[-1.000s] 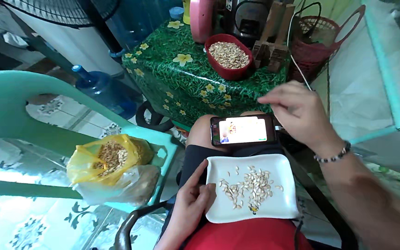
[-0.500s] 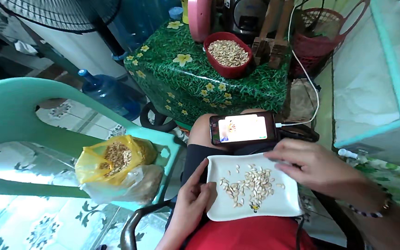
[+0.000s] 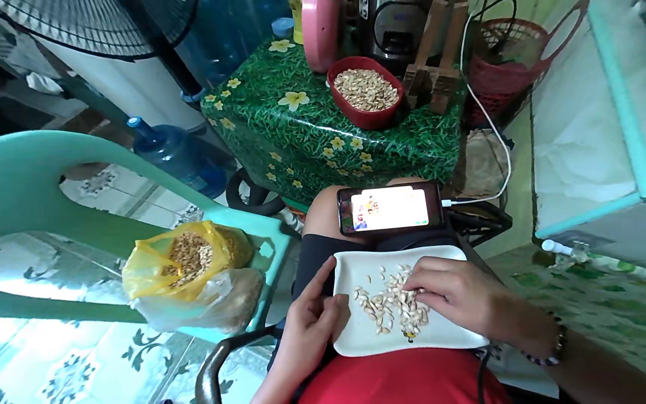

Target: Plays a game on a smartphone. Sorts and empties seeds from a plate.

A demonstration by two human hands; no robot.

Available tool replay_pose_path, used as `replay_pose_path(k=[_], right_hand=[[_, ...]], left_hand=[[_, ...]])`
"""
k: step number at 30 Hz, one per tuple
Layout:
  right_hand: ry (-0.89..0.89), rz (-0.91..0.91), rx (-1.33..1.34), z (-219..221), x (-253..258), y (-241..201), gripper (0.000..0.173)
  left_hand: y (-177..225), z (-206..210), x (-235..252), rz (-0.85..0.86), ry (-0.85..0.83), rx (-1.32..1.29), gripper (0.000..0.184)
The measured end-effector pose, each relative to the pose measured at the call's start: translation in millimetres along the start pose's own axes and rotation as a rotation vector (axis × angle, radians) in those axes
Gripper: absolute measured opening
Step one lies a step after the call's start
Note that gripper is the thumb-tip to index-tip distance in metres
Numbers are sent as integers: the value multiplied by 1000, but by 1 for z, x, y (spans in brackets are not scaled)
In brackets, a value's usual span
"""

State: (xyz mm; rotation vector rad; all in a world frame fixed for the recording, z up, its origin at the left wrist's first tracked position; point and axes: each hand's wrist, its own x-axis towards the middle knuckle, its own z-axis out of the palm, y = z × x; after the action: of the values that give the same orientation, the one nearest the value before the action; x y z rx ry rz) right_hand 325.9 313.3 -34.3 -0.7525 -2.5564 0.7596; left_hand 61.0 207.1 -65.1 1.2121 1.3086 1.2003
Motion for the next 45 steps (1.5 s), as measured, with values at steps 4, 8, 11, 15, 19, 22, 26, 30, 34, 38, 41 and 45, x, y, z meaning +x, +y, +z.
replay_pose_path(k=[4,8,11,15,19,22,26,30,34,38,41,45], right_hand=[[91,-79,-22,10,10,-4,16],[150,-120,45,-3,12,-7,25],[296,11,-167,-18,12,2,29],[431,110,-364,-27,15,23,34],[423,112,-404,-24,17,27,38],[397,121,-421,-23,19,28,38],[399,122,-419,-22,19,29,38],[440,101,-358,-26,14,26,37],[253,126,-272,-34,2,15,32],[-195,104,-199,-46,-9,4,41],[-264,67,-226,-44,-15,3,52],[-288,107,-224,-45,-15,6,39]], left_hand=[[-1,0,1,10,0,7,57],[-1,-1,0,6,-6,-3,57],[-2,0,0,10,-5,-16,57],[-1,0,0,8,2,-19,57],[-2,-1,0,16,-5,-2,57],[-2,0,1,21,-8,-5,57],[-2,0,0,18,-3,-6,57],[-2,0,0,16,-1,-8,56],[-2,0,0,16,-4,-1,57],[-2,0,0,9,4,-9,57],[-1,0,-1,6,3,-14,58],[-2,0,0,13,-2,-16,57]])
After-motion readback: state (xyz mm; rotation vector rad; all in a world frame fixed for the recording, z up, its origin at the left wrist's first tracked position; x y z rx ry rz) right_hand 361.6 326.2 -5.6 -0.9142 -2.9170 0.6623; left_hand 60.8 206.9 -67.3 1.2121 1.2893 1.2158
